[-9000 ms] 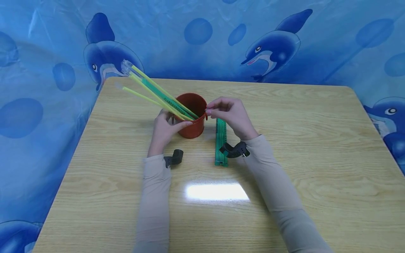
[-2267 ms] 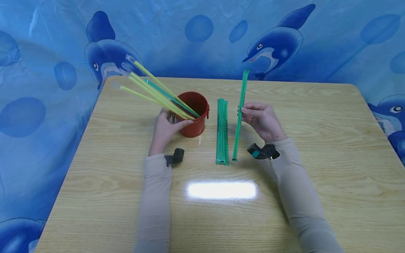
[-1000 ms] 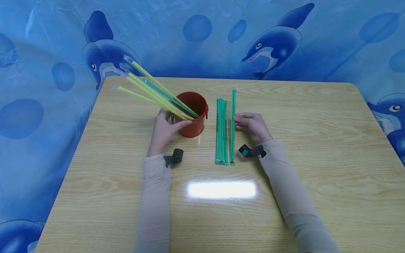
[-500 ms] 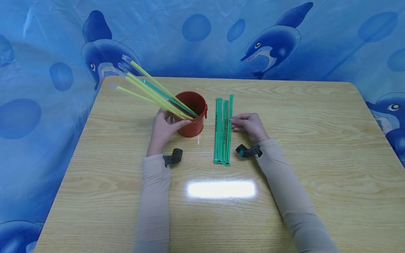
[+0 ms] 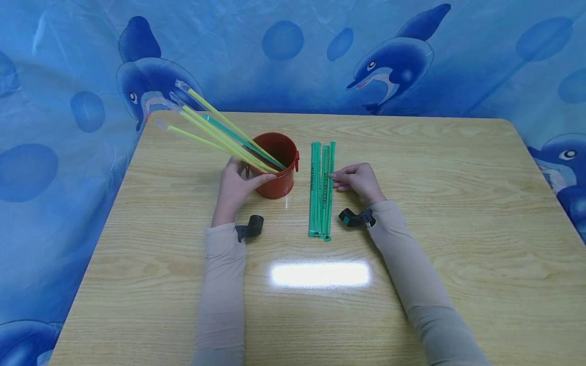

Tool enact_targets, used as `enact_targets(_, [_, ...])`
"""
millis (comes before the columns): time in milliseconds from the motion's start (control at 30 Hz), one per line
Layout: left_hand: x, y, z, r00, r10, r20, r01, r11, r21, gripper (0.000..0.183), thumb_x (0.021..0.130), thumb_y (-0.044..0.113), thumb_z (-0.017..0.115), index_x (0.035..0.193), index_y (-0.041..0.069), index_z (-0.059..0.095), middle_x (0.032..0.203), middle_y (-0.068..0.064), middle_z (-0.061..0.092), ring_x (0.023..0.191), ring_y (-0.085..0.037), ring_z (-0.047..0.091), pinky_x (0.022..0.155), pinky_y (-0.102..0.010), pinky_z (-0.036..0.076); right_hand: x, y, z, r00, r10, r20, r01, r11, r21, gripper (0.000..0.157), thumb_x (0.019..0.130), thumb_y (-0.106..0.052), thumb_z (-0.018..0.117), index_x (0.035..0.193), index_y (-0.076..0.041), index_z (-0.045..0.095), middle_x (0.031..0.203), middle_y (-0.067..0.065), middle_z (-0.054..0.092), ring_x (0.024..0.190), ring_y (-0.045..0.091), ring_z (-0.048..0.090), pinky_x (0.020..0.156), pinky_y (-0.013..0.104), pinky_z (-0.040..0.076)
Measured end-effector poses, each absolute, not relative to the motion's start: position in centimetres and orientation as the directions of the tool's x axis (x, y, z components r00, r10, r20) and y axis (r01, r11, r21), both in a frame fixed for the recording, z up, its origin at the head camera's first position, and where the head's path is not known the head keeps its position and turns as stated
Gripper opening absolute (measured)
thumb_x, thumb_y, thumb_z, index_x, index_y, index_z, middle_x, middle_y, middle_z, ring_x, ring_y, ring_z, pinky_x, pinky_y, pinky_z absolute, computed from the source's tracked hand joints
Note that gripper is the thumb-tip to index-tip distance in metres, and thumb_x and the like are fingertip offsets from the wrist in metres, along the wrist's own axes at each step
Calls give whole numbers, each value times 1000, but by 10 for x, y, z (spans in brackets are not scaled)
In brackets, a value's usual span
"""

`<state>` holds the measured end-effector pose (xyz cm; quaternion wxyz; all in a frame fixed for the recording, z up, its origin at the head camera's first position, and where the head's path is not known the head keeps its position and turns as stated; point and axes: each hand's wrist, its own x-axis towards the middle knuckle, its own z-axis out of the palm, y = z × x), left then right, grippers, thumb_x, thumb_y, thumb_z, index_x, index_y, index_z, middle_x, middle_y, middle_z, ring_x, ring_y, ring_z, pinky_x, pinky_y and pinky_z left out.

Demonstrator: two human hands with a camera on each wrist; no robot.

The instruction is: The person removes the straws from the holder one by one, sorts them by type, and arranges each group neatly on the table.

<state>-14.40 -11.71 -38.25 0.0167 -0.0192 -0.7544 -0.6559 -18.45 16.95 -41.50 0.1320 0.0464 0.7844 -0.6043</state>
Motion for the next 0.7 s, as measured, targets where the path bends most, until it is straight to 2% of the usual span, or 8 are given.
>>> enact_targets(233, [-144,-117,-383,-999,3,52,52,143,988,68,74,17,82,134,10,50,133,-4,52,127,-16,43,104,-32,39,-186,168,-417,-962,-97,-254,223,252,-942,23,88,0,63,102,18,63,72,5,69,59,8,66,58,23,56])
enact_targets(433, [-144,-117,-383,-998,7,54,55,123,991,68,74,17,82,134,10,50,132,-4,52,126,-15,43,102,-32,40,-186,168,-417,-961,-90,-260,231,246,-941,23,85,-1,67,99,18,63,69,5,68,56,8,65,56,22,56])
enact_targets(700, [-144,-117,-383,-999,3,45,45,137,990,68,75,18,81,134,10,49,133,-4,52,126,-16,44,103,-32,40,-187,167,-417,-964,-87,-253,219,291,-932,23,85,-2,69,97,17,64,70,5,68,57,8,64,57,21,55])
